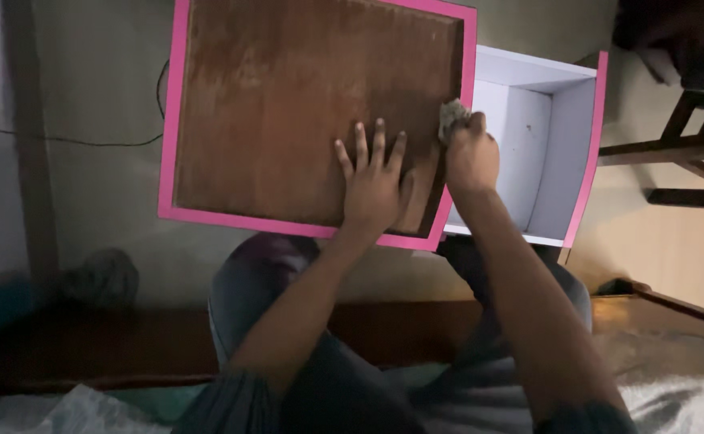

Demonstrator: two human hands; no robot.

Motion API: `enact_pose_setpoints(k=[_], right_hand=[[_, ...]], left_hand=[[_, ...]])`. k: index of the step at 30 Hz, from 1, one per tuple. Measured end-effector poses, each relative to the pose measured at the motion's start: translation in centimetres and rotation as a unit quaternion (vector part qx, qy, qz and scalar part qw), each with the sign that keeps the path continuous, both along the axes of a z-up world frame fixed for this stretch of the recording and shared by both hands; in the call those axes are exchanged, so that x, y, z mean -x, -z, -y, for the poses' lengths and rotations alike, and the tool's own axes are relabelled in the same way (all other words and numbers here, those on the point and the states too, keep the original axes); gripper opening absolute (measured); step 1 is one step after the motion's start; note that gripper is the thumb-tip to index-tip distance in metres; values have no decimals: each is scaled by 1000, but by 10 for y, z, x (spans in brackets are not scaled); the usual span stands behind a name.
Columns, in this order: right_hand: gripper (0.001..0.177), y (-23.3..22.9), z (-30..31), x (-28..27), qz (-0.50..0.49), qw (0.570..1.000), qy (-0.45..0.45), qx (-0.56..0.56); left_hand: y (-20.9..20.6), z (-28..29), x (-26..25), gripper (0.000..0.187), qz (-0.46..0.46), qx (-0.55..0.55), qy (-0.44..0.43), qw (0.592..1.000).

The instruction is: The person sits on the floor and wipes the top surface of a pink wooden nightstand with a cloth. They spray a cleaning solution from a bottle onto the cloth and continue wiping the surface thoroughly. The person also wipes the edges and the side of the nightstand.

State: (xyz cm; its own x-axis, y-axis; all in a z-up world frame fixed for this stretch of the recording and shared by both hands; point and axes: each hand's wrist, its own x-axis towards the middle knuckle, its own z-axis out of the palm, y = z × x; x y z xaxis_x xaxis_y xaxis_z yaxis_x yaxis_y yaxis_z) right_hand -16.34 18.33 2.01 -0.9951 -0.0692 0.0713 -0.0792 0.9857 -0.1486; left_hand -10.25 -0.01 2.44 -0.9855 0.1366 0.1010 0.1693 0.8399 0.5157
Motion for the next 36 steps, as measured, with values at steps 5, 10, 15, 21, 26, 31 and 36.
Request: enact_pose_setpoints(k=[5,10,15,21,26,31,36], right_hand=[[12,9,-1,53,-13,999,22,22],[17,7,7,108,-4,984,90,156],[20,27,-2,148,-77,994,-10,72],[17,57,-13,169,-99,967,64,228],[17,40,-9,124,-11,993,48,110],[32,15,4,60,67,981,109,143],[28,15,9,3,20,999,-17,-43]], left_hand=[[0,-5,2,65,17,18,-4,1000],[2,-4,1,59,12,24,-3,1000],[-3,-4,1,62,41,31,2,999],[-2,-4,4,63,28,45,10,999],[4,-3,0,63,16,33,10,999],[10,-2,-2,65,-18,8,3,1000],[9,0,-4,68,-17,12,16,1000]])
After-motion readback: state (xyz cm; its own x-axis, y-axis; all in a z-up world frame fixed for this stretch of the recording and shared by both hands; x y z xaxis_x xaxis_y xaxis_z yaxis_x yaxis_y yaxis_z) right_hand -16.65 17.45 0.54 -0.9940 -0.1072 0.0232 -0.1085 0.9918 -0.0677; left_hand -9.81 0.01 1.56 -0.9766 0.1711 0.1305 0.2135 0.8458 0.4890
